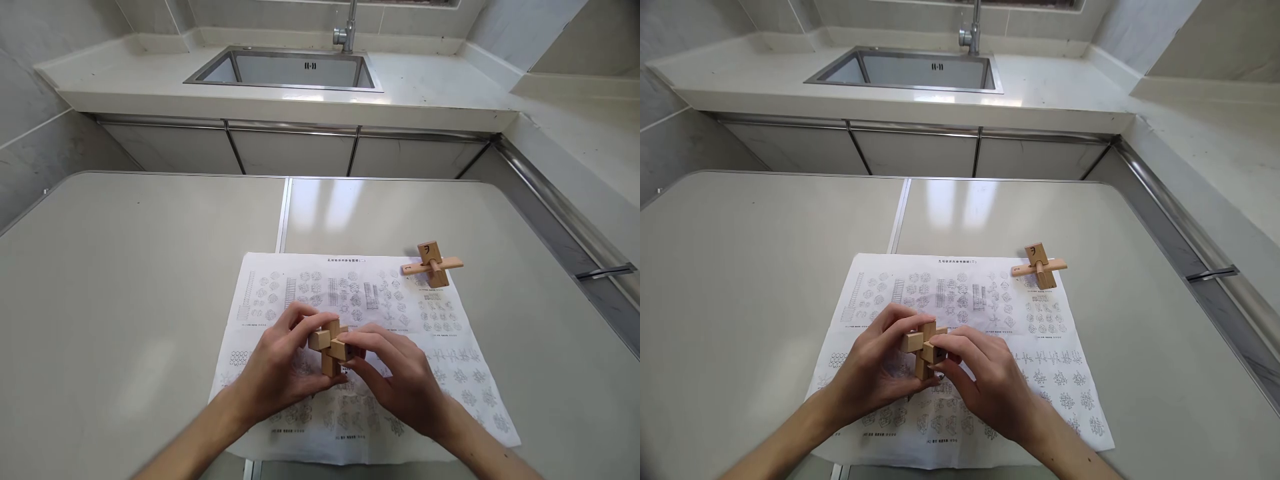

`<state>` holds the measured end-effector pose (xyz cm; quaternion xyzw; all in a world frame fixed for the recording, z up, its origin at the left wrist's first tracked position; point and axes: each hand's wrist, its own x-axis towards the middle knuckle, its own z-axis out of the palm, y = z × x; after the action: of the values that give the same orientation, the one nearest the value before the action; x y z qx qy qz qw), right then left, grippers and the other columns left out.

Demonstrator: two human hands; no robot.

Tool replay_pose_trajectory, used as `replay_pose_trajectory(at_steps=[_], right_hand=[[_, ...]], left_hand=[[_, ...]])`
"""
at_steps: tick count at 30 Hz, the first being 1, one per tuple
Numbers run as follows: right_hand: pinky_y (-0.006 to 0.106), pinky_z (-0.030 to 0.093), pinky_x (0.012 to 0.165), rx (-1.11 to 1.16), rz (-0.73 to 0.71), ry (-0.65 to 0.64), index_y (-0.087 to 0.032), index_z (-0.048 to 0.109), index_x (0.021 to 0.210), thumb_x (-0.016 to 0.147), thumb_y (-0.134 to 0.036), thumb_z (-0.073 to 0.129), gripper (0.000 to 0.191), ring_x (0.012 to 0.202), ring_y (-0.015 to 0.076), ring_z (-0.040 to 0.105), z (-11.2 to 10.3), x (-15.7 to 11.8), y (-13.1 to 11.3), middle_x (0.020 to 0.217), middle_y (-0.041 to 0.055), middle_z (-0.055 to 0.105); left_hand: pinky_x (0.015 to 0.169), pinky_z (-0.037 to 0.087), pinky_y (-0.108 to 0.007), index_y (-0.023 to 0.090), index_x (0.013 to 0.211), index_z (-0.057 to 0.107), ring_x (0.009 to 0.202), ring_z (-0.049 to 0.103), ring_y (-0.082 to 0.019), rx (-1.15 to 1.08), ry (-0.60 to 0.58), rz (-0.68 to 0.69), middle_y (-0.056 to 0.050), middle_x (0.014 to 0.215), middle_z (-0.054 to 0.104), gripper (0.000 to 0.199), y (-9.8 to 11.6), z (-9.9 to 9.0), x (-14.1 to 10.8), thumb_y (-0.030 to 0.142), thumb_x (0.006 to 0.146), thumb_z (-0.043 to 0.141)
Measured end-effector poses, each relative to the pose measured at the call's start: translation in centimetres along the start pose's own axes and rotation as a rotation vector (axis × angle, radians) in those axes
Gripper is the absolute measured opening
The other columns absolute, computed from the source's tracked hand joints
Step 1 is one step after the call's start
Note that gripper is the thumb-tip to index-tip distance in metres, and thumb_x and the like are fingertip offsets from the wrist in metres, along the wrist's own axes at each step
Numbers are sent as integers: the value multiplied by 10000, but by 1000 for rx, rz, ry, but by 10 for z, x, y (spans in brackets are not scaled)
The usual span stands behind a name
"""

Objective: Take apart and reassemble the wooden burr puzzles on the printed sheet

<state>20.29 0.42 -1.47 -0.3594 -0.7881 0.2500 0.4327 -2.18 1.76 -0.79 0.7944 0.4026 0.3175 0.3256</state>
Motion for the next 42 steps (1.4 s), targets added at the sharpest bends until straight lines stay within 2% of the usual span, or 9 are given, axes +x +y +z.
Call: replay_pose_trajectory(at_steps=[5, 8, 12, 18, 24, 30, 34, 38, 42], right_hand=[[305, 607, 661, 95, 43, -29, -241, 615, 1260, 1072, -232, 591, 190, 724, 180, 698, -2, 0, 0, 937, 50, 733], [326, 614, 685, 142, 120, -9, -248, 587, 1316, 1109, -335, 516, 235, 746, 191, 691, -4, 0, 2, 916, 43, 706], [331, 610, 698, 131, 196, -63, -247, 574, 1335, 1103, -319, 509, 251, 780, 198, 681, -4, 1, 5, 964, 55, 688], [310, 527, 682, 272, 297, -201, -229, 614, 1110, 1088, -321, 526, 130, 747, 187, 610, -5, 2, 4, 890, 42, 664], [272, 453, 637, 625, 503, -356, -219, 584, 992, 1092, -449, 515, 260, 688, 157, 550, -14, 7, -3, 780, -5, 588], [274, 454, 642, 762, 550, -412, -218, 593, 942, 1081, -508, 526, 328, 665, 152, 528, -17, 7, -2, 756, -13, 558], [272, 460, 632, 803, 572, -391, -213, 594, 945, 1071, -513, 556, 328, 640, 142, 526, -14, 6, -2, 725, -20, 567], [261, 512, 621, 938, 715, -300, -196, 606, 953, 1063, -508, 591, 331, 587, 123, 554, -10, 7, 4, 681, -25, 597], [188, 455, 454, 1116, 958, -103, -184, 621, 940, 1033, -530, 629, 359, 524, 94, 514, -12, 8, 13, 699, -25, 576]], left_hand=[[701, 555, -282, 320, 1403, 521, 906, 645, -191, -76, -14, -5, -45, 1128, 645, 669, 1, 0, 0, 307, 839, 881], [739, 557, -298, 317, 1393, 531, 915, 647, -198, -119, 15, -8, -38, 1111, 663, 703, 4, -3, 1, 316, 805, 917], [798, 560, -325, 318, 1387, 560, 923, 638, -204, -198, 34, -31, -32, 1085, 669, 740, 5, -8, 4, 358, 761, 953], [904, 564, -353, 351, 1419, 568, 1042, 647, -234, -350, -29, -32, -60, 1189, 641, 763, 5, -9, 4, 348, 761, 954], [954, 559, -375, 351, 1429, 570, 1075, 635, -241, -424, -122, -24, -71, 1232, 625, 747, 9, -12, 5, 274, 781, 933], [964, 550, -371, 342, 1443, 544, 1088, 644, -239, -488, -176, 8, -66, 1237, 643, 728, 13, -14, 5, 180, 815, 874], [1003, 538, -383, 372, 1497, 508, 1126, 640, -246, -476, -183, -11, -61, 1280, 637, 779, 12, -15, 4, 189, 829, 866], [984, 540, -377, 427, 1574, 416, 1066, 626, -225, -382, -81, -140, -51, 1323, 626, 895, 7, -13, 1, 308, 830, 899], [894, 554, -330, 374, 1510, 477, 942, 614, -174, -380, -3, -223, -56, 1293, 625, 669, 4, -11, 1, 334, 926, 802]])
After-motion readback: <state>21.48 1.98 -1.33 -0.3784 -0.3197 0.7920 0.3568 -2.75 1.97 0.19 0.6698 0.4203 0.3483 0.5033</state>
